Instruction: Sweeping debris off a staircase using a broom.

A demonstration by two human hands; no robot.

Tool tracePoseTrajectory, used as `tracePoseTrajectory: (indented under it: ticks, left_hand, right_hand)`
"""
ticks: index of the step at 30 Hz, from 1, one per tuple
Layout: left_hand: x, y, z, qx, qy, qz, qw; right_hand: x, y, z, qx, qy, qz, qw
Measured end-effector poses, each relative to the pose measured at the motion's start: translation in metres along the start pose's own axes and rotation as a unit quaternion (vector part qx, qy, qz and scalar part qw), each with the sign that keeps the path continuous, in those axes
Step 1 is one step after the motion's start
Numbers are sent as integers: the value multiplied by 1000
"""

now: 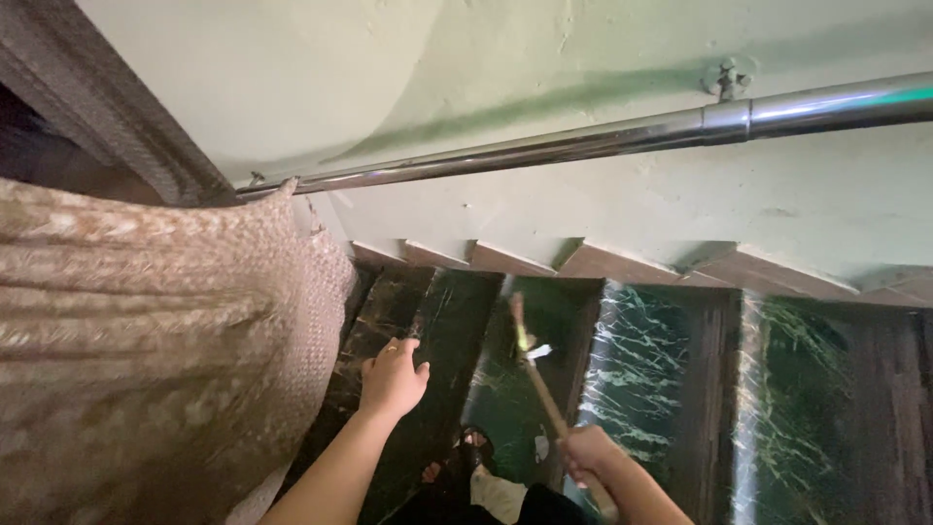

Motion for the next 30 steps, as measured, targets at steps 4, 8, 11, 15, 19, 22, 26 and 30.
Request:
tracePoseTrajectory:
  ticks: [4,8,11,15,19,22,26,30]
  left_hand:
    - [6,-1,-20,25,-22,76,997]
    - [13,-3,-35,25,-14,73,997]
    - [20,-1,-43,16,-4,64,998]
    - [24,-5,-61,0,14,40,999]
    - [28,0,-70,44,-8,100,994]
    - [28,0,-75,23,21,54,998]
    - [29,-6,-82,33,27,54,998]
    - [26,2,-78,51,47,31,997]
  right_hand:
    - [-10,7,9,-44,-52,16,998]
    - [-75,-3,31,-28,-62,73,995]
    - [-96,-13,38,-4,-50,73,996]
    - [-74,-37,26,12,-30,38,999]
    - [-33,-57,10,11,-29,-8,999]
    - [32,-68,-8,26,-48,-50,997]
    - [119,-59,0,-207,-180,-46,960]
    - [100,-31,29,-330,-258,-43,907]
Point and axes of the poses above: each hand's wrist, its own x-axis towards the middle knuckle, its own y-axis out of the palm, z = x × y, the point moved 3 cm from there along x, towards the middle knuckle, and after that the axes turned 12 degrees about -z, right-handed, at the moved point
